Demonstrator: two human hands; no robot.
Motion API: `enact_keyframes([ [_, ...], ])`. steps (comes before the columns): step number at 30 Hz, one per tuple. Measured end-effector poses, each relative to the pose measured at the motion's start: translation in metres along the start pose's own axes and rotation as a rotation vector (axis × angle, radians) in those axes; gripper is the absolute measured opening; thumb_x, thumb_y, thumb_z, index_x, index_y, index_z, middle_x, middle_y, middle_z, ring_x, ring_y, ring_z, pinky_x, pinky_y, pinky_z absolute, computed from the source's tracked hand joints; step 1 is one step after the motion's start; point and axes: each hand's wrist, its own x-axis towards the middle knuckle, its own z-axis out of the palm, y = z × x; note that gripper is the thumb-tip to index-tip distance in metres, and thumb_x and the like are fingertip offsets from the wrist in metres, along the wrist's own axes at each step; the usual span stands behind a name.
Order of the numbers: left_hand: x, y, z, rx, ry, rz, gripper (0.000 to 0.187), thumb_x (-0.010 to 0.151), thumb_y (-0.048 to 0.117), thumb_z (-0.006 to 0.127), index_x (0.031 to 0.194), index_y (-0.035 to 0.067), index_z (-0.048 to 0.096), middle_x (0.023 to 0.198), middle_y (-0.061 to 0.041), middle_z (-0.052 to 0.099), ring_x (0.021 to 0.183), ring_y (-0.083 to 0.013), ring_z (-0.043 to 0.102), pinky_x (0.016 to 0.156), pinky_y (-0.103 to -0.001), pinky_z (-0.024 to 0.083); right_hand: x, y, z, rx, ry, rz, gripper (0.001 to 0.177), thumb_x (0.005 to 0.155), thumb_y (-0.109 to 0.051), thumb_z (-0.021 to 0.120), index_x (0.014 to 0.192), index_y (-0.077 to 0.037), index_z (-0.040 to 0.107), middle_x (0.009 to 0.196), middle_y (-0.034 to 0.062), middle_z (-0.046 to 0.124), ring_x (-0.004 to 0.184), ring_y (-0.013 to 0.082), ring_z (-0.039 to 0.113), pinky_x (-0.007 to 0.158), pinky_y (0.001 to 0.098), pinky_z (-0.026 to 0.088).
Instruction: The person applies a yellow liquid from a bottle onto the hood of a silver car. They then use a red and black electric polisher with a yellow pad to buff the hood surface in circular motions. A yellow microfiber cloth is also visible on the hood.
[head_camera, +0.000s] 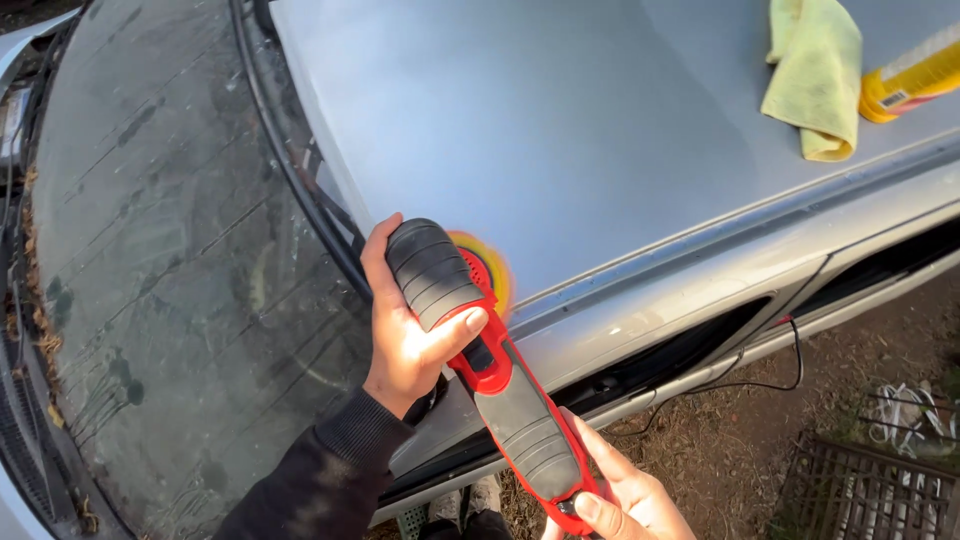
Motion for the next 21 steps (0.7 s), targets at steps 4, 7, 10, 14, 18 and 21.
enact_keyframes([
  [4, 0.006, 0.0, 0.016, -0.014, -0.007, -0.041, 0.109, 0.077, 0.021, 0.085, 0.159, 0.01, 0.014, 0.129, -0.013, 0.055, 0.113, -0.0223, 0.062, 0.099, -0.039, 0.056, -0.007, 0.0, -0.009, 0.047, -0.001, -0.031, 0.084, 0.09, -0.018, 0.067, 0.161, -0.007, 0.022, 0.137, 0.0184, 0.064, 0.091, 0.0213, 0.073, 0.08, 0.0353, 0.059],
  [7, 0.016, 0.001, 0.03, -0.004, -0.039, -0.074, 0.109, 0.076, 0.02, 0.085, 0.158, 0.012, 0.014, 0.129, -0.011, 0.053, 0.112, -0.0215, 0.062, 0.097, -0.039, 0.058, -0.012, -0.009, -0.008, 0.089, 0.032, -0.001, 0.085, 0.088, -0.02, 0.065, 0.162, -0.011, 0.023, 0.133, 0.0167, 0.067, 0.083, 0.0195, 0.074, 0.074, 0.0328, 0.059],
  [10, 0.031, -0.001, 0.046, 0.003, -0.088, -0.11, 0.11, 0.074, 0.02, 0.085, 0.157, 0.014, 0.013, 0.126, -0.011, 0.054, 0.107, -0.0221, 0.063, 0.092, -0.04, 0.06, -0.019, -0.009, -0.015, 0.076, 0.079, -0.032, 0.082, 0.093, -0.023, 0.064, 0.164, -0.011, 0.026, 0.112, 0.0203, 0.071, 0.064, 0.012, 0.065, 0.058, 0.0253, 0.051],
  [14, 0.055, -0.004, 0.072, -0.117, -0.174, -0.134, 0.108, 0.075, 0.016, 0.084, 0.156, 0.014, 0.013, 0.123, -0.011, 0.054, 0.105, -0.022, 0.063, 0.094, -0.041, 0.06, -0.02, -0.035, -0.004, 0.066, 0.148, -0.074, 0.076, 0.096, -0.028, 0.06, 0.163, -0.013, 0.028, 0.089, 0.0234, 0.074, 0.041, 0.0072, 0.052, 0.037, 0.0212, 0.04],
  [18, 0.081, -0.012, 0.096, -0.05, -0.26, -0.12, 0.103, 0.079, 0.015, 0.082, 0.156, 0.014, 0.014, 0.117, -0.012, 0.059, 0.102, -0.0203, 0.066, 0.095, -0.04, 0.06, -0.018, -0.059, -0.01, 0.097, 0.211, -0.148, 0.073, 0.095, -0.029, 0.053, 0.163, -0.012, 0.031, 0.089, 0.0241, 0.074, 0.034, 0.01, 0.051, 0.03, 0.022, 0.038],
  [21, 0.1, -0.002, 0.125, -0.081, -0.316, -0.153, 0.102, 0.078, 0.018, 0.081, 0.154, 0.015, 0.014, 0.106, -0.013, 0.065, 0.091, -0.021, 0.07, 0.088, -0.04, 0.063, -0.019, -0.076, -0.024, 0.049, 0.191, -0.215, 0.069, 0.099, -0.029, 0.05, 0.162, -0.012, 0.029, 0.085, 0.0259, 0.073, 0.031, 0.0095, 0.049, 0.03, 0.021, 0.039],
])
